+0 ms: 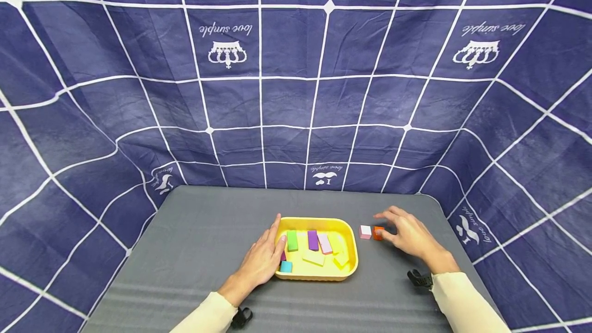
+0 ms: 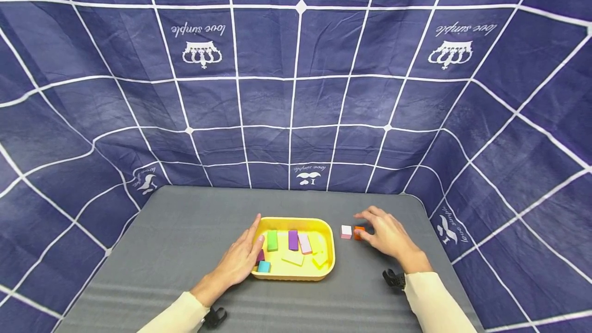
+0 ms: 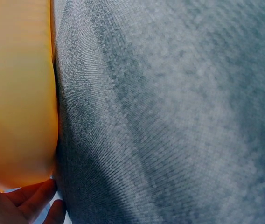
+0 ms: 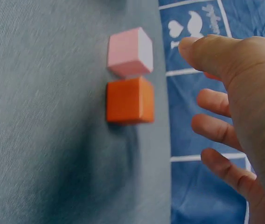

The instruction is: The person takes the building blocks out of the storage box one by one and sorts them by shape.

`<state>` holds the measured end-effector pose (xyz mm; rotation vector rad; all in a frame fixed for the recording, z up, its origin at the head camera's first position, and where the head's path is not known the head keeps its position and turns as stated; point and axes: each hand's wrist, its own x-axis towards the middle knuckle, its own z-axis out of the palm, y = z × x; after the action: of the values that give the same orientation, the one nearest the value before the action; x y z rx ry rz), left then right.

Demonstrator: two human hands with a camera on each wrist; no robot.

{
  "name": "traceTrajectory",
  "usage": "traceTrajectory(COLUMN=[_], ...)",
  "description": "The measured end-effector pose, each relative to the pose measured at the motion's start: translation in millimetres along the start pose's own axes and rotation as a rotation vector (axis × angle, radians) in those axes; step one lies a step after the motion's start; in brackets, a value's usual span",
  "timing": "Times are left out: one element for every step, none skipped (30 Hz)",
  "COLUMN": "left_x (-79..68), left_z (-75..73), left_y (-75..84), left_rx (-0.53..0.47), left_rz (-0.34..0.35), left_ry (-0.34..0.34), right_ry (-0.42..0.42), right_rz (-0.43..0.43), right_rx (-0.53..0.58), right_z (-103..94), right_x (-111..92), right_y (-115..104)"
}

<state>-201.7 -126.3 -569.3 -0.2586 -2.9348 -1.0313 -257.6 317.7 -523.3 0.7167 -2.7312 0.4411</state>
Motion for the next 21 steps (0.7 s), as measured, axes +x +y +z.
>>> traceTrajectory(left_x=[-0.1,-0.1,-0.3,-0.4,-0.5,-0.7,-0.5,-0.4,-0.4,-0.2,-0.3,0.0,0.1,-0.1,-0.2,-0.1,-0.3,-0.1,-0.2,-0.2,0.1], left_z=[-0.3,-0.5,-0.8,-1.1,-1.5,-1.6,-1.7,-1.8,-1.9,-1.9,-1.9,-1.9,-1.9,-2.0,-2.1,-2.2,-2.2,-2.2,-2.1,-2.1,-2.0], left_y=[-0.1,-0.1,0.0,0.0,0.3,0.5,0.7,0.9,1.0,1.1,1.1,1.1,1.2,1.1,1.1,1.2,1.1,1.2,1.0,1.0,1.1], left_rx=[0.0,0.001,-0.001,-0.003,-0.003,-0.004,-0.006,-0.008,-0.009,-0.008,-0.007,-0.006,-0.006,-0.005,-0.005,-0.004,-0.005,-0.004,-0.004,-0.001,0.0], left_rz=[-0.002,-0.002,-0.003,-0.002,-0.003,-0.004,-0.004,-0.004,-0.006,-0.005,-0.008,-0.008,-0.007,-0.007,-0.007,-0.007,-0.008,-0.007,-0.009,-0.01,-0.008], left_ry=[-0.001,-0.001,-0.003,-0.003,-0.003,-0.005,-0.004,-0.003,-0.004,-0.002,-0.003,-0.002,-0.001,-0.001,-0.001,-0.001,-0.002,-0.001,-0.003,-0.005,-0.005], right_ry=[0.005,0.008,0.01,0.003,-0.004,-0.013,-0.023,-0.03,-0.035,-0.038,-0.035,-0.026,-0.019,-0.012,-0.008,-0.007,-0.009,-0.014,-0.025,-0.036,-0.049], right_rz=[-0.015,-0.031,-0.045,-0.052,-0.06,-0.068,-0.071,-0.078,-0.085,-0.094,-0.108,-0.127,-0.146,-0.168,-0.186,-0.205,-0.222,-0.239,-0.248,-0.257,-0.265], right_rx=[-0.009,-0.015,-0.024,-0.03,-0.037,-0.044,-0.052,-0.058,-0.063,-0.066,-0.066,-0.066,-0.063,-0.06,-0.056,-0.057,-0.057,-0.057,-0.053,-0.049,-0.048], right_z=[-1.7,-3.2,-4.1,-5.5,-6.6,-7.4,-8.2,-8.8,-9.3,-9.9,-10.3,-10.4,-10.7,-11.1,-11.4,-11.6,-11.9,-12.2,-12.6,-12.9,-12.8], right_x=[1.9,3.8,5.7,7.6,9.5,11.6,13.5,15.1,16.7,18.1,19.3,20.6,21.6,22.6,23.7,24.8,25.9,27.0,28.0,28.9,29.8], right_y=[-3.8,-7.2,-10.2,-13.4,-16.2,-19.1,-22.2,-25.0,-28.2,-31.5,-34.7,-38.0,-41.0,-43.9,-46.5,-49.0,-51.5,-53.7,-56.0,-58.2,-60.1])
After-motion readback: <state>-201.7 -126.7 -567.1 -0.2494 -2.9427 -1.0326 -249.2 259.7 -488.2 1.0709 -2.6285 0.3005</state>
